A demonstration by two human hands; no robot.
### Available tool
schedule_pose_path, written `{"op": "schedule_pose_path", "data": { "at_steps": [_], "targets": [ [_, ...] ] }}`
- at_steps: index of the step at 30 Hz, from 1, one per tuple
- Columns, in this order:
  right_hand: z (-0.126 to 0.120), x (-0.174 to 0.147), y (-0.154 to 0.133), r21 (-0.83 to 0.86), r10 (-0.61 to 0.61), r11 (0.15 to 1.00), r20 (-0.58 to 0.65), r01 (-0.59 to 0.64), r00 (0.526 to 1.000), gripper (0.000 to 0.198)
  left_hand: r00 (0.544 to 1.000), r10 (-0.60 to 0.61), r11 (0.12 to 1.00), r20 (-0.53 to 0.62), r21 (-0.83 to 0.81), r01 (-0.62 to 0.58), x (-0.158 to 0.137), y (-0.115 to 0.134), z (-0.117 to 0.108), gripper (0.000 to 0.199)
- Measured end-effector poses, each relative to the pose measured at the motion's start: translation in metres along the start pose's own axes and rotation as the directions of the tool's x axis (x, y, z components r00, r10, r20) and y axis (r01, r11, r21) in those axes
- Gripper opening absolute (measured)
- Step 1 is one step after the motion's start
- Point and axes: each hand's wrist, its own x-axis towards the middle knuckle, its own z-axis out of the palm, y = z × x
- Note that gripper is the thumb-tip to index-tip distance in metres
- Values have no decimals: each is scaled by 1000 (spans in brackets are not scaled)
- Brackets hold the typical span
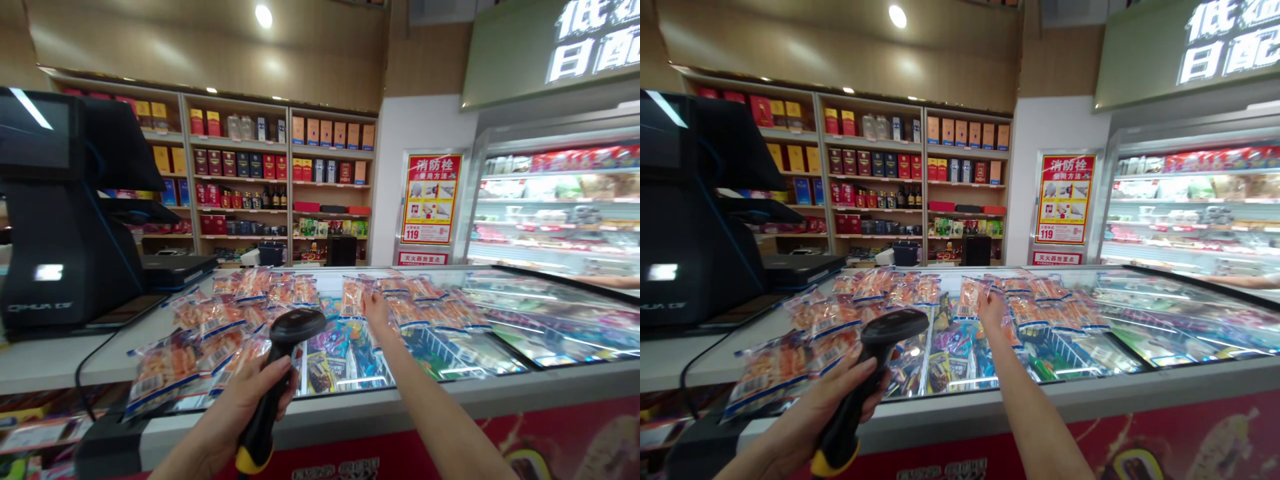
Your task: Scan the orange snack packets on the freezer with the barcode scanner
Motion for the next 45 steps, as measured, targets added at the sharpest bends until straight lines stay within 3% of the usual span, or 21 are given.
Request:
{"op": "schedule_pose_path", "data": {
  "at_steps": [10,19,24,30,35,39,43,45],
  "targets": [
    [-10,9,-1,5,69,998,-4,-69,998,32,996,-18,1000,84,23,16,15,-2,15,24],
    [-11,15,-1,-6,48,999,-95,-49,994,31,988,-17,1000,151,23,14,26,-11,14,23],
    [-21,20,4,-16,21,1000,-72,-22,997,31,986,-26,997,167,69,15,25,-12,17,24],
    [-73,27,38,-167,54,985,25,-49,998,30,989,-32,996,146,83,21,33,-14,23,25],
    [-111,23,75,-388,128,917,80,-88,989,32,980,-25,993,199,117,2,37,-21,26,27],
    [-115,15,94,-536,192,837,94,-113,977,30,986,-25,996,163,90,10,35,-20,29,26],
    [-111,6,105,-559,257,816,122,-147,959,35,998,-39,999,46,39,37,31,-17,28,24],
    [-110,3,106,-553,276,811,73,-192,958,39,999,-47,998,4,35,47,30,-16,24,24]
  ]
}}
